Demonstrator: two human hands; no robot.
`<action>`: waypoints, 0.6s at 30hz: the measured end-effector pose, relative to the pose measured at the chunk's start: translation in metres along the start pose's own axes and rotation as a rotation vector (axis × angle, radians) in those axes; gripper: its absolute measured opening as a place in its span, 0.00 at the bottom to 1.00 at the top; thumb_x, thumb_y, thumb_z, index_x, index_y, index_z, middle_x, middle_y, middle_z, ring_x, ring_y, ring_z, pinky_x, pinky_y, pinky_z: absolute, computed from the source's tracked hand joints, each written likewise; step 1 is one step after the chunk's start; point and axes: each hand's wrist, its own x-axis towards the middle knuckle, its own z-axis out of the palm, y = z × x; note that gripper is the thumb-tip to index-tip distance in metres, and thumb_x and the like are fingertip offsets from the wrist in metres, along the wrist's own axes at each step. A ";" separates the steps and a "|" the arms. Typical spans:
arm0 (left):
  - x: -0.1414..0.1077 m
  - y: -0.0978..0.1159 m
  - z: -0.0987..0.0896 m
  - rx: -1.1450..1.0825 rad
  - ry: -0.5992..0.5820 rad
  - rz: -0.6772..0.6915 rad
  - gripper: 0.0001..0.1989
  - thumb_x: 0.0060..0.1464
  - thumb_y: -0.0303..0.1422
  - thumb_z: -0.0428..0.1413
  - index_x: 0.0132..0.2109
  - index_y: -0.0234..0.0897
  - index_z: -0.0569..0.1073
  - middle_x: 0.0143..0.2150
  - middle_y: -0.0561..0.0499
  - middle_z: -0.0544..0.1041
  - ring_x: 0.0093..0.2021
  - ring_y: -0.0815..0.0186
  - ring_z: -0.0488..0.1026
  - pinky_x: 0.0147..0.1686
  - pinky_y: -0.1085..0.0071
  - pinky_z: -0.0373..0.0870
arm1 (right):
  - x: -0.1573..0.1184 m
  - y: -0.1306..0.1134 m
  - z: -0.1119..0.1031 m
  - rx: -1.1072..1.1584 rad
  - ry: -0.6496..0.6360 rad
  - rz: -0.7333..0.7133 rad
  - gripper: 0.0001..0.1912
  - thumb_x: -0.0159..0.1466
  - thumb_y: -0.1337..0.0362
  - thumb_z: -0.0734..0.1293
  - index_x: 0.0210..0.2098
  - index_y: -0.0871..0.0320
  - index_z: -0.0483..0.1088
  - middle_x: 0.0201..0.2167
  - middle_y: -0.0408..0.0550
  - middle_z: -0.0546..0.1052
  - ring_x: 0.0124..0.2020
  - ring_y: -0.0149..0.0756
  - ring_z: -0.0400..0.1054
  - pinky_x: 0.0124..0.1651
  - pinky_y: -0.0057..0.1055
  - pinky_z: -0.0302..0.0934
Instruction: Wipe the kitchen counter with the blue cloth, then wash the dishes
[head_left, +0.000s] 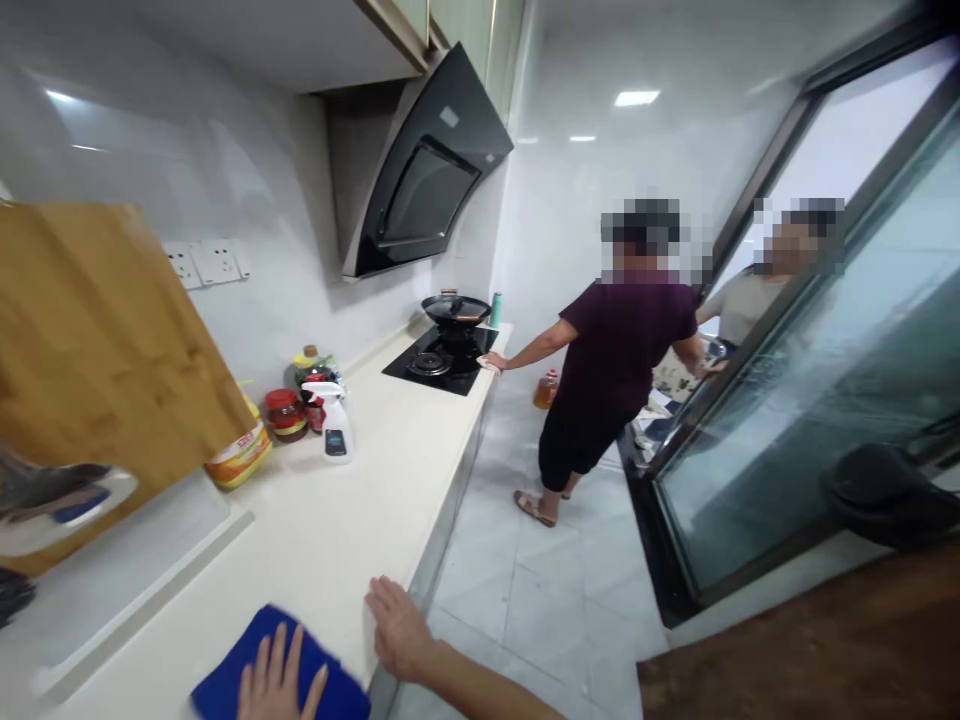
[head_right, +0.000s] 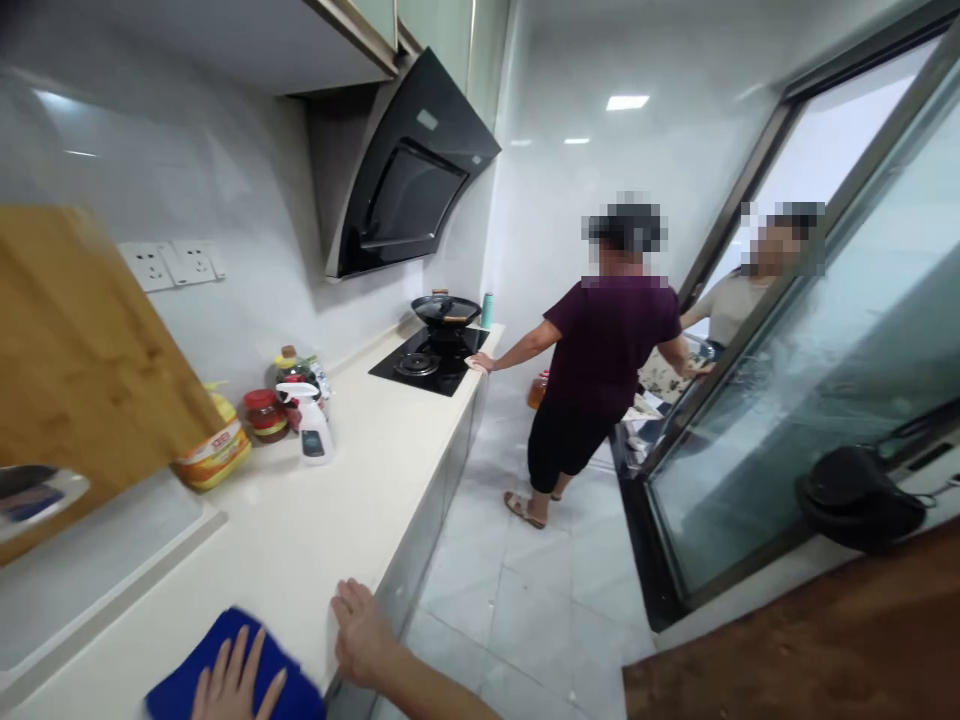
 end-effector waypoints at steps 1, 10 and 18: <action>0.012 0.007 -0.004 0.012 -0.012 -0.016 0.36 0.58 0.49 0.42 0.65 0.29 0.66 0.69 0.37 0.61 0.70 0.45 0.55 0.67 0.44 0.54 | -0.005 0.000 0.000 0.012 -0.014 0.007 0.33 0.63 0.63 0.61 0.66 0.69 0.60 0.69 0.62 0.56 0.71 0.51 0.48 0.72 0.49 0.45; -0.001 0.015 -0.024 -0.043 -0.043 -0.083 0.34 0.62 0.49 0.47 0.68 0.36 0.59 0.72 0.38 0.57 0.72 0.48 0.51 0.68 0.44 0.54 | -0.016 0.002 0.038 -0.069 0.248 -0.004 0.27 0.62 0.74 0.54 0.58 0.66 0.69 0.63 0.61 0.68 0.66 0.47 0.58 0.67 0.51 0.55; -0.114 -0.043 -0.056 0.059 -0.008 -0.219 0.31 0.64 0.46 0.46 0.70 0.44 0.54 0.72 0.44 0.56 0.72 0.51 0.52 0.66 0.45 0.59 | -0.004 -0.027 0.074 -0.337 0.313 0.037 0.25 0.59 0.73 0.57 0.53 0.67 0.72 0.59 0.66 0.70 0.63 0.56 0.60 0.65 0.59 0.50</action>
